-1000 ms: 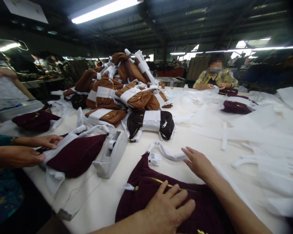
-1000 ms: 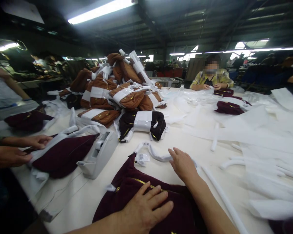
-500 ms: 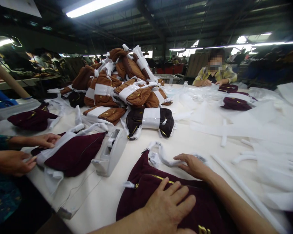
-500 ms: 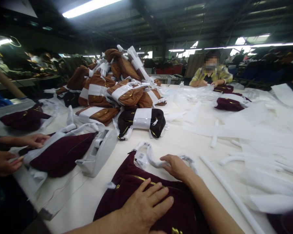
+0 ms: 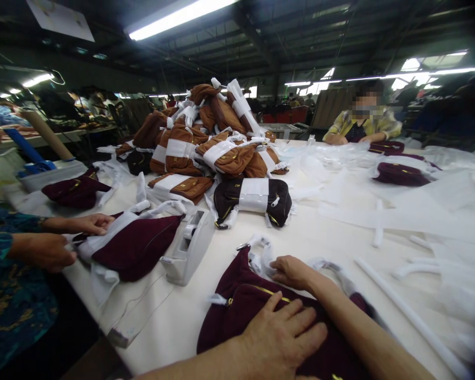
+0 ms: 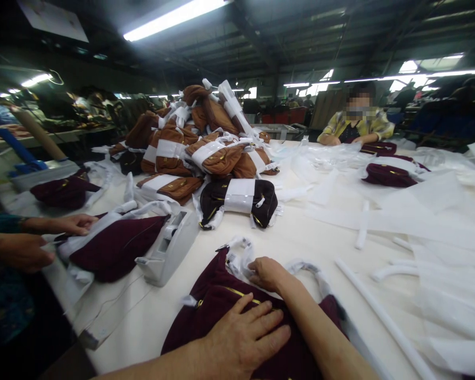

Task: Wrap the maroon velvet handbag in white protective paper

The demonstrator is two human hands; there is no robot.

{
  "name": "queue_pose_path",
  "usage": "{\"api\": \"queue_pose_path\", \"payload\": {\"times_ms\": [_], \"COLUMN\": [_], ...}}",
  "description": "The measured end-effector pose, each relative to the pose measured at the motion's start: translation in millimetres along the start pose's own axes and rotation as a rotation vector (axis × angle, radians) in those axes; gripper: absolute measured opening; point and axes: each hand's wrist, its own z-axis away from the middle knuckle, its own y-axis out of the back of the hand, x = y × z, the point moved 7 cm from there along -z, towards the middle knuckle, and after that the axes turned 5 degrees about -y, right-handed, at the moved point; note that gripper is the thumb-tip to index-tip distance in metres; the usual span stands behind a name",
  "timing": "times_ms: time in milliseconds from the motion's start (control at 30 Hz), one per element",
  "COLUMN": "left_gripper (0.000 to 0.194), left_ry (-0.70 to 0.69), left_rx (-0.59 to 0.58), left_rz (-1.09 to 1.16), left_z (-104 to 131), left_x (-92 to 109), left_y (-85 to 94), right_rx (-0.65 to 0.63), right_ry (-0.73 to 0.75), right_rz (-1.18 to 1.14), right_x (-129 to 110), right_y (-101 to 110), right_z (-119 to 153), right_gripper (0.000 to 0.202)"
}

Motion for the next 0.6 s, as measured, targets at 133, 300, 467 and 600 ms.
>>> {"api": "queue_pose_path", "payload": {"times_ms": [133,300,467,600], "left_gripper": [0.058,0.057,0.06,0.06], "left_ry": [0.024,0.018,-0.029,-0.184], "left_rx": [-0.025,-0.031,-0.06,0.055], "left_rz": [0.03,0.056,-0.026,-0.211], "left_z": [-7,-10,-8,-11], "left_x": [-4,-2,-2,-7], "left_y": [9.2,14.5,7.1,1.0], "right_rx": [-0.068,0.004,0.151,0.308], "right_ry": [0.073,0.016,-0.117,-0.285], "right_rz": [-0.101,-0.155,-0.111,-0.054], "right_x": [-11,-15,8,62], "right_y": [-5,6,30,61], "right_z": [1,22,30,42], "right_gripper": [0.027,0.052,0.036,0.026]}}
